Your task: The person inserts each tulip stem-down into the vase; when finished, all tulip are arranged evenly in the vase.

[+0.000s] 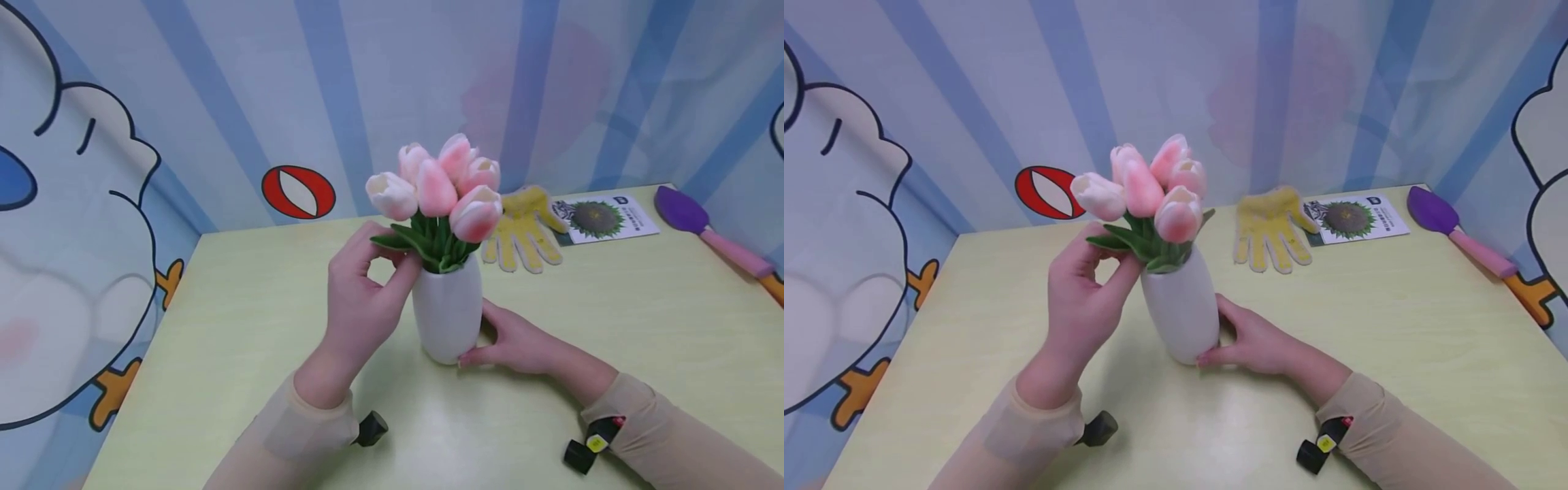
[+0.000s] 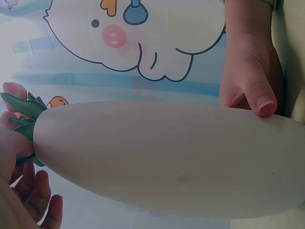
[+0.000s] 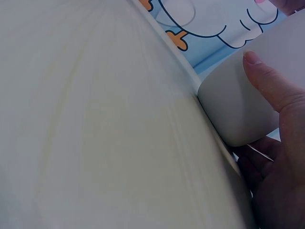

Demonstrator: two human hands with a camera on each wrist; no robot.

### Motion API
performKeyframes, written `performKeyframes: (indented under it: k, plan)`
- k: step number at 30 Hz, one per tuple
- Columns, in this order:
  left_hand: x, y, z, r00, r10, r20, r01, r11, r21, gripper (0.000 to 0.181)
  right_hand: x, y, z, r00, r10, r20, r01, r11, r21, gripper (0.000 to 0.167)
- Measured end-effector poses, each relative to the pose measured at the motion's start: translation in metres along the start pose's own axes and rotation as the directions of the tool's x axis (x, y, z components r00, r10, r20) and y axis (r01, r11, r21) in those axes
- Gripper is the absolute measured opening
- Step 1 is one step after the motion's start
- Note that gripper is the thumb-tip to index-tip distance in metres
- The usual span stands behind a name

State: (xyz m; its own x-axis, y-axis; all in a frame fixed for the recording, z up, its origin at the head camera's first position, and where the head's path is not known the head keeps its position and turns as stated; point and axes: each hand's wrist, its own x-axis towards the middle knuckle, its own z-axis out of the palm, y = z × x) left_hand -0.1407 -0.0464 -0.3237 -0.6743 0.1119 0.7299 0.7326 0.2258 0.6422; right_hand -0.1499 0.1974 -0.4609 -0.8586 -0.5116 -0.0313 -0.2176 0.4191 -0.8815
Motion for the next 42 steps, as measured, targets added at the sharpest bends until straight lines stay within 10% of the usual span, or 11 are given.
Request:
performKeyframes:
  k: [42]
  plan:
    - [-0.0021, 0.0016, -0.0011, 0.994, -0.054, 0.092, 0.057, 0.998, -0.031, 0.010, 0.0008, 0.0032, 0.0023, 1.000, -0.004, -0.009, 0.004, 1.000, -0.015, 0.096]
